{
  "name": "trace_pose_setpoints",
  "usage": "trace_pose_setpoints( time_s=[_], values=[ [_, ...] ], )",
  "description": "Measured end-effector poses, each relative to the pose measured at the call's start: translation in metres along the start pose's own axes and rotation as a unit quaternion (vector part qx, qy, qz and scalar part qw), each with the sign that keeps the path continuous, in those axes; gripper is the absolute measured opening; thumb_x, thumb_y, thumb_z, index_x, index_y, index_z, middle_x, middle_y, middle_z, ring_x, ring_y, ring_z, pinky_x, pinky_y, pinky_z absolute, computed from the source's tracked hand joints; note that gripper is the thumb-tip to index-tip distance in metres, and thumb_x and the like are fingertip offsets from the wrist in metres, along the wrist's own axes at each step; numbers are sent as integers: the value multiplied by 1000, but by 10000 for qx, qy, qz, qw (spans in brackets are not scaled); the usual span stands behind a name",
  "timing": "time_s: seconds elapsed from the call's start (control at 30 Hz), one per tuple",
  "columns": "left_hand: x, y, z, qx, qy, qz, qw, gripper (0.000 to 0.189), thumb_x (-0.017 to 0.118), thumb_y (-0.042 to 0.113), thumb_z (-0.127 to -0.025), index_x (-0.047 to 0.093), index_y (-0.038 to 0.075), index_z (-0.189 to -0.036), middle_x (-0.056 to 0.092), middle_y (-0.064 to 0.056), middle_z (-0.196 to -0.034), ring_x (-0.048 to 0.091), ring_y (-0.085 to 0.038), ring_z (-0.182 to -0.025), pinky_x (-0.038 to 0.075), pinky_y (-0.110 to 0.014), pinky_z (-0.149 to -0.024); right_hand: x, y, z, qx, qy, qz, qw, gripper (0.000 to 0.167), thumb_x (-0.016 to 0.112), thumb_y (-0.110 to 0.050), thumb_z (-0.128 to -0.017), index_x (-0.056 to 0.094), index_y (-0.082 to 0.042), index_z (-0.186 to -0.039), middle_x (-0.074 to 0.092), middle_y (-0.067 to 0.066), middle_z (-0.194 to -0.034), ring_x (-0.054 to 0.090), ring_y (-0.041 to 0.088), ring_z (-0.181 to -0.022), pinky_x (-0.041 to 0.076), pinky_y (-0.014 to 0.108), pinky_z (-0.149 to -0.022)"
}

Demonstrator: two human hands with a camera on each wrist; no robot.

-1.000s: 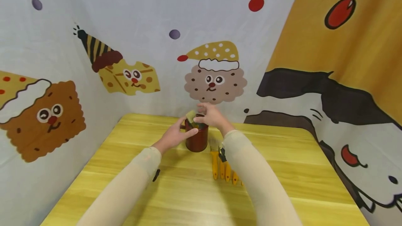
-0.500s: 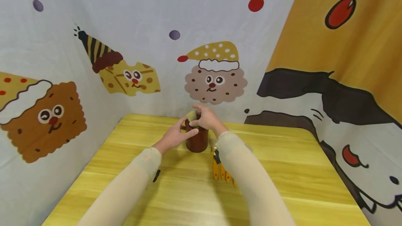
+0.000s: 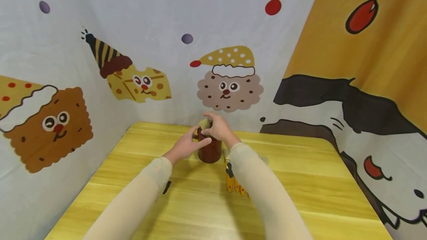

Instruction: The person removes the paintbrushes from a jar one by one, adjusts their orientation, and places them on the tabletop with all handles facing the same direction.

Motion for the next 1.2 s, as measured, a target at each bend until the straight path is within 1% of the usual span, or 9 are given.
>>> trace_pose_setpoints(
  time_s=[0.23,0.37,0.5,0.6,0.77,0.97,1.2],
  values=[
    [0,0,1,-38,-23,102,9999,105,64,79,-92,20,30,-173,45,-11,-169,52,-36,-149,46,-62,-117,-2,-1,3,-20,194,163,9997,71,83,-18,-96,51,-19,-160,53,18,-162,50,38,-150,49,58,-117],
    [-1,1,3,-57,-22,132,9999,106,65,78,-92,18,27,-174,44,-11,-169,52,-37,-149,46,-61,-117,-3,-3,8,-148,240,303,9991,68,83,-17,-96,53,-16,-158,58,16,-157,54,38,-146,51,57,-115],
    [-2,0,3,-70,-14,125,9999,107,64,78,-93,17,26,-174,43,-11,-170,52,-37,-149,46,-61,-117,-5,-5,13,-292,262,488,9980,63,84,-17,-95,59,-15,-153,66,15,-143,63,36,-134,55,54,-109],
    [-1,-2,3,-114,-9,119,9999,107,64,79,-92,17,27,-174,43,-11,-170,52,-37,-148,47,-61,-117,-5,-3,15,-303,244,639,9972,59,84,-18,-95,61,-17,-150,69,15,-135,67,34,-125,57,53,-105],
    [-1,-3,2,-139,-17,72,9999,109,63,81,-91,18,27,-174,47,-12,-167,54,-37,-147,47,-60,-116,-3,0,18,-233,188,792,9964,60,83,-20,-96,61,-20,-152,72,14,-133,69,32,-123,59,51,-103],
    [-1,0,4,-77,-6,60,10000,109,63,80,-92,18,26,-174,47,-13,-166,53,-37,-147,47,-61,-117,-2,1,19,-249,206,968,9948,61,83,-21,-96,59,-22,-153,76,12,-130,73,30,-118,61,51,-100],
    [0,0,3,-123,10,56,9999,109,64,81,-91,18,27,-174,46,-13,-168,53,-37,-148,46,-62,-117,-4,3,20,-258,200,857,9958,62,82,-20,-97,58,-21,-154,75,14,-130,73,31,-119,62,50,-97]
  ],
)
Point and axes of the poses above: each hand's wrist, its own z-axis away from the middle knuckle, its own x-axis out of the palm, y = z × x, the point moved 8 cm from there along -z, towards the middle knuckle
